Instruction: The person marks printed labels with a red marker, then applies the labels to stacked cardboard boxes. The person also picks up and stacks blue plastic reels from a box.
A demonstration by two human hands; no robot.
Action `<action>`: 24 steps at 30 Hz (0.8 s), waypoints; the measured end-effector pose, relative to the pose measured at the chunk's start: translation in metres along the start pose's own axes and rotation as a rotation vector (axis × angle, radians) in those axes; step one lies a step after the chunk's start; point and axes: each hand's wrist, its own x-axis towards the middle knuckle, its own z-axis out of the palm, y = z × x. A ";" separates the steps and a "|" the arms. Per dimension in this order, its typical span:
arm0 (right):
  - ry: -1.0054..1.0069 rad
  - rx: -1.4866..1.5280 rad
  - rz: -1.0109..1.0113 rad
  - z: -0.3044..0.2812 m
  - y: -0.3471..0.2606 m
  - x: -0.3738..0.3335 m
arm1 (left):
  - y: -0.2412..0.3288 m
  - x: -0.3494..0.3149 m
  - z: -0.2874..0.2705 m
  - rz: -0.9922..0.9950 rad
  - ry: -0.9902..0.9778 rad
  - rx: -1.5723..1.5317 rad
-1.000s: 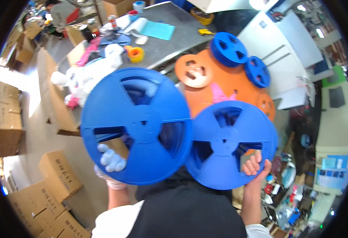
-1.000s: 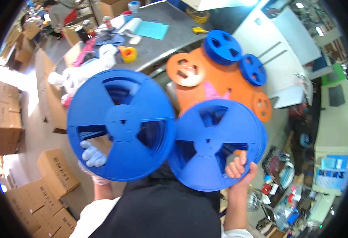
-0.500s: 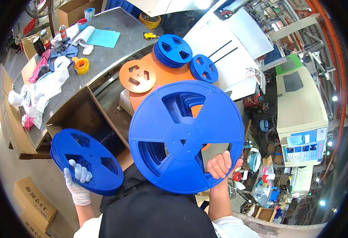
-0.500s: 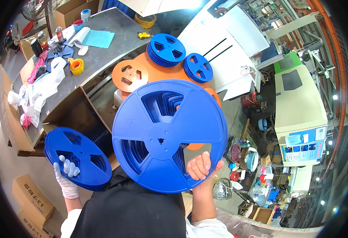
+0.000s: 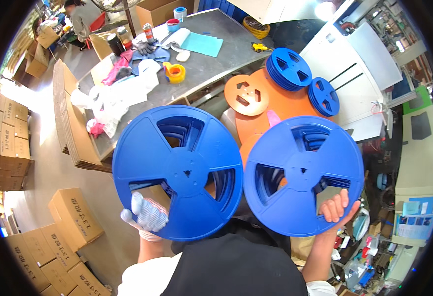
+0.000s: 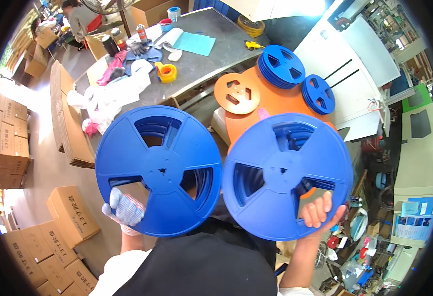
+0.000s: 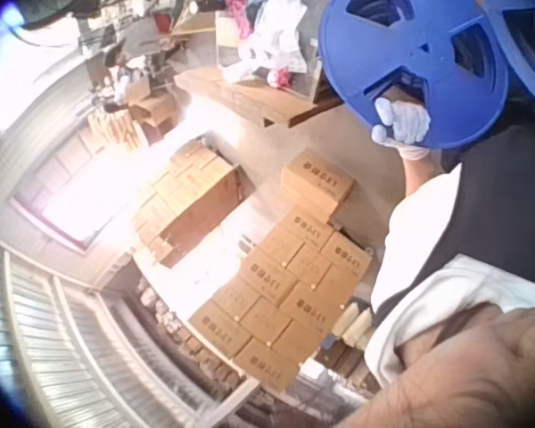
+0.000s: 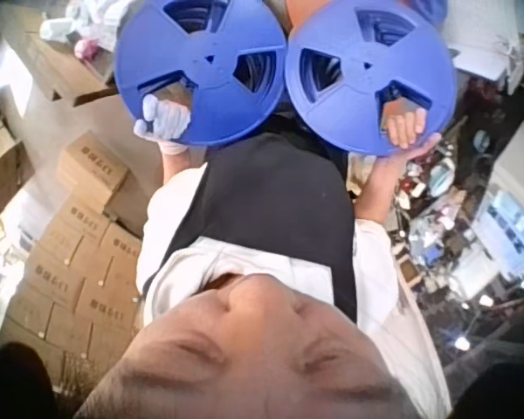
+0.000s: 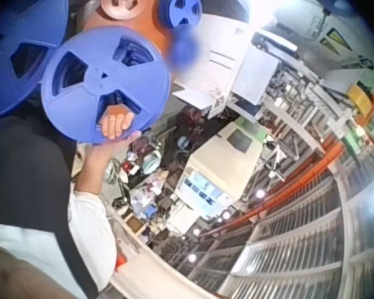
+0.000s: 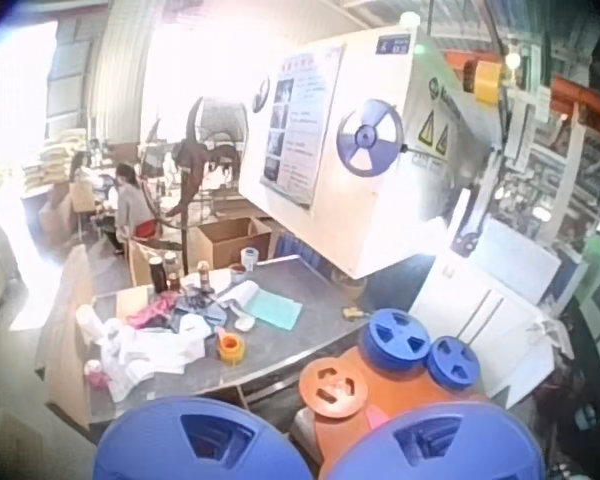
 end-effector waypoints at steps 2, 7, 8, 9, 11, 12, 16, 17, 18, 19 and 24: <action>0.031 -0.001 -0.041 -0.003 -0.004 -0.001 | 0.000 0.001 0.005 0.016 -0.023 -0.028; 0.071 -0.055 -0.098 -0.009 -0.017 -0.003 | -0.004 -0.001 0.011 0.021 -0.046 -0.060; 0.084 -0.060 -0.105 -0.009 -0.019 -0.004 | -0.005 0.000 0.012 0.017 -0.047 -0.063; 0.105 -0.075 -0.107 -0.008 -0.021 -0.005 | -0.005 -0.001 0.012 0.011 -0.046 -0.079; 0.143 -0.098 -0.101 -0.005 -0.023 -0.006 | -0.006 -0.001 0.013 0.000 -0.041 -0.075; 0.171 -0.111 -0.102 -0.003 -0.023 -0.005 | -0.008 -0.001 0.016 0.000 -0.041 -0.063; 0.157 -0.062 -0.051 -0.009 -0.017 -0.004 | -0.008 0.005 0.021 0.006 -0.023 0.022; 0.162 -0.059 -0.043 -0.011 -0.017 -0.007 | -0.007 0.007 0.021 0.009 -0.005 0.066; 0.146 -0.031 -0.025 -0.009 -0.013 -0.004 | -0.008 0.007 0.020 0.009 0.024 0.117; 0.146 0.001 -0.020 -0.007 -0.010 -0.002 | -0.010 0.008 0.019 0.003 0.046 0.160; 0.027 0.138 -0.024 -0.016 -0.006 -0.004 | -0.028 0.012 0.011 -0.161 0.187 0.418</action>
